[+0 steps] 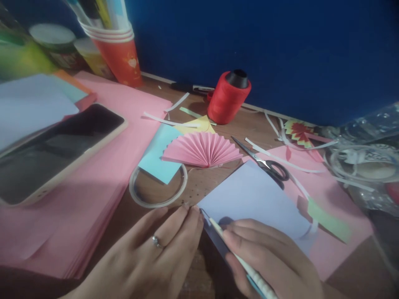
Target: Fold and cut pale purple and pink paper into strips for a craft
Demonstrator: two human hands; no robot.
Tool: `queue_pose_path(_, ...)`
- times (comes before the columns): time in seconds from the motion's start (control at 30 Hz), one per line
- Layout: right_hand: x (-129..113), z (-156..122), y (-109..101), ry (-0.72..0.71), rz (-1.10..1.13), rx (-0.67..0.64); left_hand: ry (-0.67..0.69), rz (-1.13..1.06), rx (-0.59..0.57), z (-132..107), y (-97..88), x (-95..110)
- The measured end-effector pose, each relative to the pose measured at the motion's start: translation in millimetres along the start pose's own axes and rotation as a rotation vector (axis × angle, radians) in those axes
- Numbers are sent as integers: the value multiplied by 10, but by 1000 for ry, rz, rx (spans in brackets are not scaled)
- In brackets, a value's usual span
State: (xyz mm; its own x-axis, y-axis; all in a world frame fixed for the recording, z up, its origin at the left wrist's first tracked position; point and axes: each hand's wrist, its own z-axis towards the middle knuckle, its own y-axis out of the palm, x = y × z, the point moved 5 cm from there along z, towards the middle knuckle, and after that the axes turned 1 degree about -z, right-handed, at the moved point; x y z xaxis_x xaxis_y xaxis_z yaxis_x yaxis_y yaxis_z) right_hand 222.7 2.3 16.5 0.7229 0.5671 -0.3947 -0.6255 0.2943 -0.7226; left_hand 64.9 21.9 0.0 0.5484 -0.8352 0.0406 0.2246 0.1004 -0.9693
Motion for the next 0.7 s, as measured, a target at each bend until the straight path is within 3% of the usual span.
queue_pose_path(0.27,-6,2,7,-8,7,-28,-36,-15,-20,11,5,-8)
queue_pose_path(0.7,-32,-37,3,38,-30,10,14,-2,-58,-40,38,13)
